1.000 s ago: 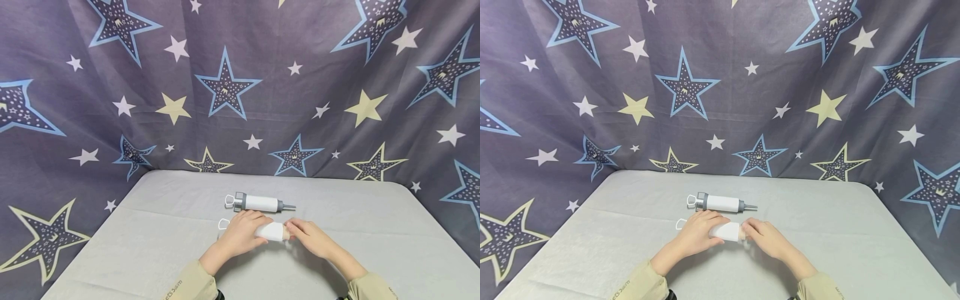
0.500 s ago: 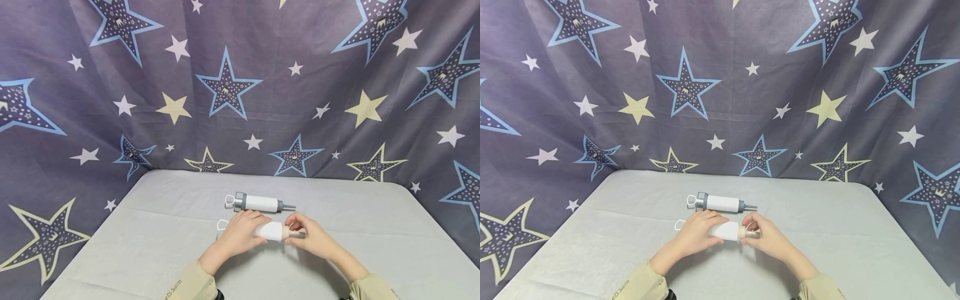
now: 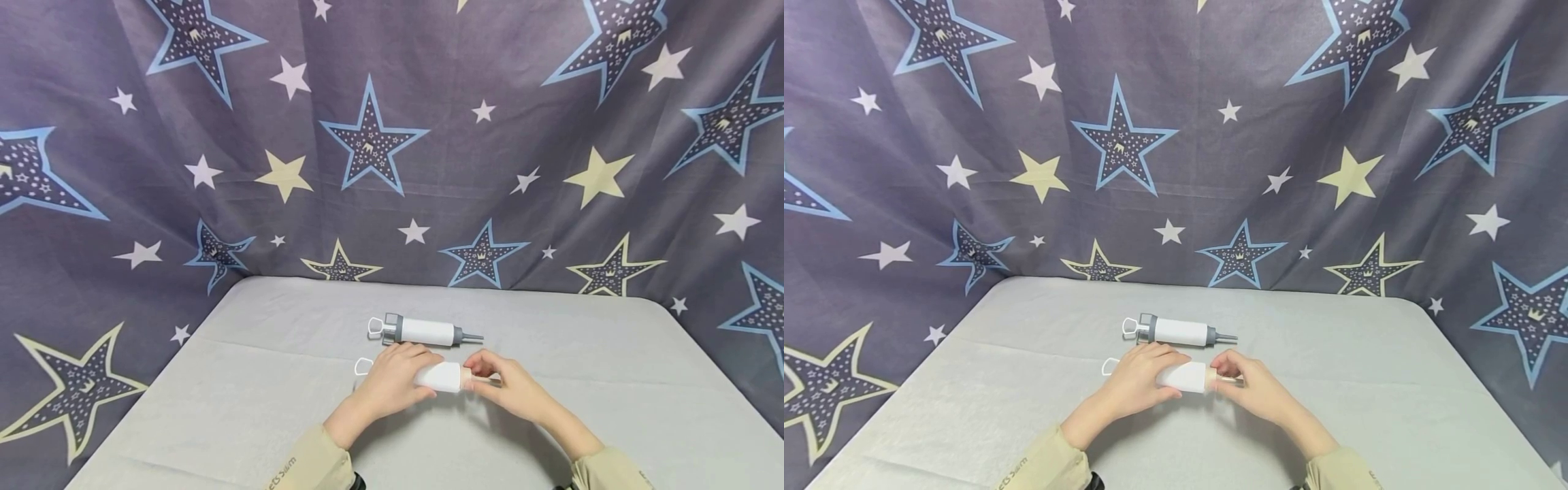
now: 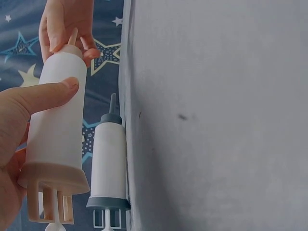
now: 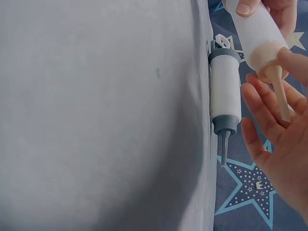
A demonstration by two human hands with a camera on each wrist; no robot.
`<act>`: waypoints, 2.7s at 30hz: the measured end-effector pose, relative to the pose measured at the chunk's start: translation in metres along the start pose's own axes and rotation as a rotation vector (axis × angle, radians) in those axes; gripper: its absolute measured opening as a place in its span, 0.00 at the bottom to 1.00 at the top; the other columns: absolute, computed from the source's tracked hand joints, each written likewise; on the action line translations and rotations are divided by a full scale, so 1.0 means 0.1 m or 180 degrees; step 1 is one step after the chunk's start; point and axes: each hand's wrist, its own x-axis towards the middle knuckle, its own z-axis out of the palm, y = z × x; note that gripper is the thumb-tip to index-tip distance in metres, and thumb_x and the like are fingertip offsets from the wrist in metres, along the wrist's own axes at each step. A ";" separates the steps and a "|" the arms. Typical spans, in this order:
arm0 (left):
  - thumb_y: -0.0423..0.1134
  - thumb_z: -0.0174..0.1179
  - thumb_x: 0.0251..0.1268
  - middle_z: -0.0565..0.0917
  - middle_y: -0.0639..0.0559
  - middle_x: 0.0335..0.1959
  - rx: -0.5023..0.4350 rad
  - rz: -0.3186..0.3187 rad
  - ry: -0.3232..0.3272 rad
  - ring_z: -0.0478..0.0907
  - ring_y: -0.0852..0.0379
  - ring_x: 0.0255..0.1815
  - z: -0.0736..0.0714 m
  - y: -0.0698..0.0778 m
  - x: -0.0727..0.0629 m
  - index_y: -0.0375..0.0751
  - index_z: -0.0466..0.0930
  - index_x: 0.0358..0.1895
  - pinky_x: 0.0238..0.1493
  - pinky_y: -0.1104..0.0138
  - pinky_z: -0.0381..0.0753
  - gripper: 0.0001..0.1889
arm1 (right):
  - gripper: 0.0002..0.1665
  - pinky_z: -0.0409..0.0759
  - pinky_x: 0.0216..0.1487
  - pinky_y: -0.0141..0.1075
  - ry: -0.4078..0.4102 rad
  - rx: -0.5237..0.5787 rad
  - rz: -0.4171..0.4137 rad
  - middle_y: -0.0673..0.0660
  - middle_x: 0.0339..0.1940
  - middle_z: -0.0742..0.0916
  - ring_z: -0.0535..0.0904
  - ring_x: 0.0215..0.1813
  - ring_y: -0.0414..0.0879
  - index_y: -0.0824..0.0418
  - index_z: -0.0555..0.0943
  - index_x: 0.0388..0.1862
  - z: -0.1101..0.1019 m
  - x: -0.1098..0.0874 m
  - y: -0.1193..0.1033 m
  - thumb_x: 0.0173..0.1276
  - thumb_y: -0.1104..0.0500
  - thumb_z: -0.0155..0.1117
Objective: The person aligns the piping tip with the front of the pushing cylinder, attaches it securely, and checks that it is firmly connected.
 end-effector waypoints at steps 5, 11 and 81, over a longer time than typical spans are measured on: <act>0.52 0.68 0.42 0.80 0.61 0.46 0.0006 0.0014 -0.0003 0.74 0.60 0.47 0.00 0.00 0.00 0.55 0.77 0.50 0.50 0.62 0.72 0.26 | 0.09 0.77 0.39 0.34 -0.0014 0.0018 -0.0006 0.51 0.31 0.83 0.77 0.35 0.37 0.60 0.76 0.41 -0.01 0.00 -0.11 0.61 0.62 0.61; 0.52 0.68 0.43 0.80 0.61 0.47 0.0021 0.0035 -0.0039 0.74 0.60 0.48 0.00 0.01 0.01 0.55 0.77 0.50 0.51 0.62 0.71 0.26 | 0.09 0.77 0.39 0.33 -0.0042 0.0041 0.0039 0.47 0.31 0.83 0.77 0.36 0.36 0.56 0.75 0.41 0.01 0.01 0.03 0.62 0.57 0.60; 0.52 0.70 0.39 0.82 0.60 0.44 -0.0170 -0.0084 -0.0557 0.78 0.60 0.43 0.17 -0.19 0.08 0.53 0.81 0.47 0.44 0.67 0.75 0.25 | 0.14 0.76 0.37 0.31 -0.0392 -0.0286 0.0173 0.45 0.30 0.83 0.77 0.33 0.34 0.56 0.78 0.37 0.16 0.17 0.21 0.56 0.50 0.65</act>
